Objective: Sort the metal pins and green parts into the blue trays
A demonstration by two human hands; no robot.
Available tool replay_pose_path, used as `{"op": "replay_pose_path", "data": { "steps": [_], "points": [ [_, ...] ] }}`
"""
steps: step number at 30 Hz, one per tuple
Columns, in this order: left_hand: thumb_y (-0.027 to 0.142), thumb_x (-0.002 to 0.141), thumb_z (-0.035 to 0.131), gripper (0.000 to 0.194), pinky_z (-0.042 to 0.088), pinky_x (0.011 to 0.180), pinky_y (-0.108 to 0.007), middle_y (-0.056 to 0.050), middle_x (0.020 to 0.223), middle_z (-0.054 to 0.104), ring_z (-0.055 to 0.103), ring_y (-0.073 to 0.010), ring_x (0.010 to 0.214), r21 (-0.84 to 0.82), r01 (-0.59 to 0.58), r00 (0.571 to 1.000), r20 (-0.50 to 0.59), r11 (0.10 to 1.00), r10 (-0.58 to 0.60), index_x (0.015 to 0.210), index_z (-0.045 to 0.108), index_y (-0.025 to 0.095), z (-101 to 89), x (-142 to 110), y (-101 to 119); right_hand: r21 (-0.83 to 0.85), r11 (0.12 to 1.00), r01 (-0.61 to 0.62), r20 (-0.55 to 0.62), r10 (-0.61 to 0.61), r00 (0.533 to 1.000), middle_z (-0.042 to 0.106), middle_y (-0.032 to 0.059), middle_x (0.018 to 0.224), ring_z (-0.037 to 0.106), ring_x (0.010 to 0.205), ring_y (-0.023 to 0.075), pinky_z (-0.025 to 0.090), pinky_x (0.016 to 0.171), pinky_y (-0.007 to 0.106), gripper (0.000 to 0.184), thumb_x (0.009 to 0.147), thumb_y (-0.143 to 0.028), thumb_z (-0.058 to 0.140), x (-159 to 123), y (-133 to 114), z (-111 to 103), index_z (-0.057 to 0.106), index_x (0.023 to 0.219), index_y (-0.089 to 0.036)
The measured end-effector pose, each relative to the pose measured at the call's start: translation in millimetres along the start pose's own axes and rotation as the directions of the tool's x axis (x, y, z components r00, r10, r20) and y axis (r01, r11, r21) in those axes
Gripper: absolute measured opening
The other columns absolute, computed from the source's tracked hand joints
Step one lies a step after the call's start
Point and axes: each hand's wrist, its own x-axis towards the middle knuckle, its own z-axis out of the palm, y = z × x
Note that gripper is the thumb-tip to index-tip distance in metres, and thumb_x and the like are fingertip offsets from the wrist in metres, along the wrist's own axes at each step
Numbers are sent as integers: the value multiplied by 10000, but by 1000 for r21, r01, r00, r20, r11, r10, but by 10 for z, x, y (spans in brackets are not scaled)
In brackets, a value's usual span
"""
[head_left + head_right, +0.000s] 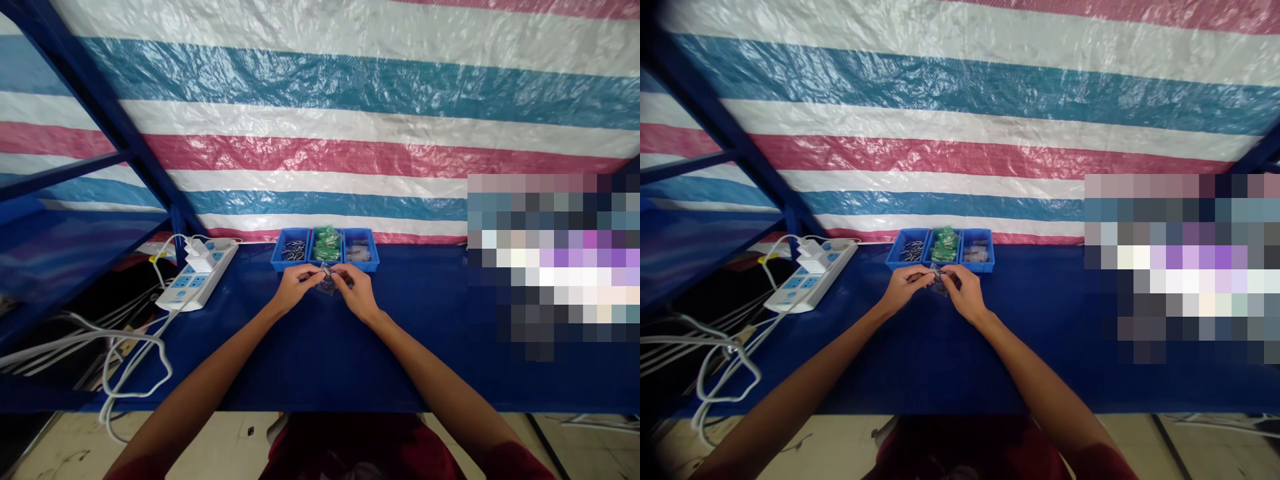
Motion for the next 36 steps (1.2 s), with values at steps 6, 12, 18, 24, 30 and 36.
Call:
{"op": "replay_pose_path", "data": {
  "steps": [6, 12, 18, 24, 30, 36],
  "points": [
    [443, 877, 568, 370, 485, 568, -239, -18, 615, 626, 562, -125, 561, 43, 1, 994, -108, 999, 4, 675, 661, 148, -9, -2, 37, 255, 933, -253, 167, 215, 962, 503, -54, 520, 471, 448, 93, 392, 451, 213, 226, 786, -407, 640, 59, -22, -24, 609, 744, -187],
    [447, 877, 559, 337, 489, 561, -227, -51, 802, 676, 600, -139, 665, 63, 2, 956, -291, 998, 16, 769, 683, 152, -45, 40, -27, 263, 896, -357, 280, 283, 917, 490, -74, 432, 423, 359, 74, 352, 393, 203, 217, 706, -383, 696, 154, 8, -119, 639, 696, -173],
    [434, 877, 561, 325, 486, 546, -221, -45, 767, 657, 593, -135, 651, 62, -9, 964, -264, 998, 25, 768, 685, 154, -34, 37, -43, 589, 679, -438, -47, 570, 821, 697, 42, 716, 632, 514, 144, 537, 533, 288, 316, 687, -418, 708, 238, 109, -191, 623, 864, -169],
    [397, 886, 559, 303, 483, 542, -218, -38, 736, 652, 590, -128, 629, 93, -9, 974, -225, 996, 30, 765, 690, 152, -28, 26, -53, -183, 918, -353, -170, 324, 931, 637, 7, 594, 621, 543, 176, 473, 515, 276, 120, 751, -306, 630, 196, 178, -224, 660, 781, -193],
    [397, 893, 555, 299, 491, 555, -227, -44, 772, 679, 620, -144, 657, 156, -23, 981, -187, 988, 52, 777, 692, 159, -25, 10, -80, -835, 544, -75, 42, 200, 979, 698, 127, 977, 683, 732, 236, 478, 596, 305, 208, 743, -252, 722, 102, 127, -203, 695, 940, -191],
    [406, 895, 550, 316, 498, 568, -232, -45, 768, 691, 625, -146, 651, 195, -29, 990, -127, 980, 54, 763, 694, 158, -18, 18, -97, -893, 450, -23, 124, 295, 947, 676, 138, 1029, 688, 782, 243, 479, 622, 301, 228, 799, -309, 697, 92, 101, -200, 681, 989, -182]
  ]
}}
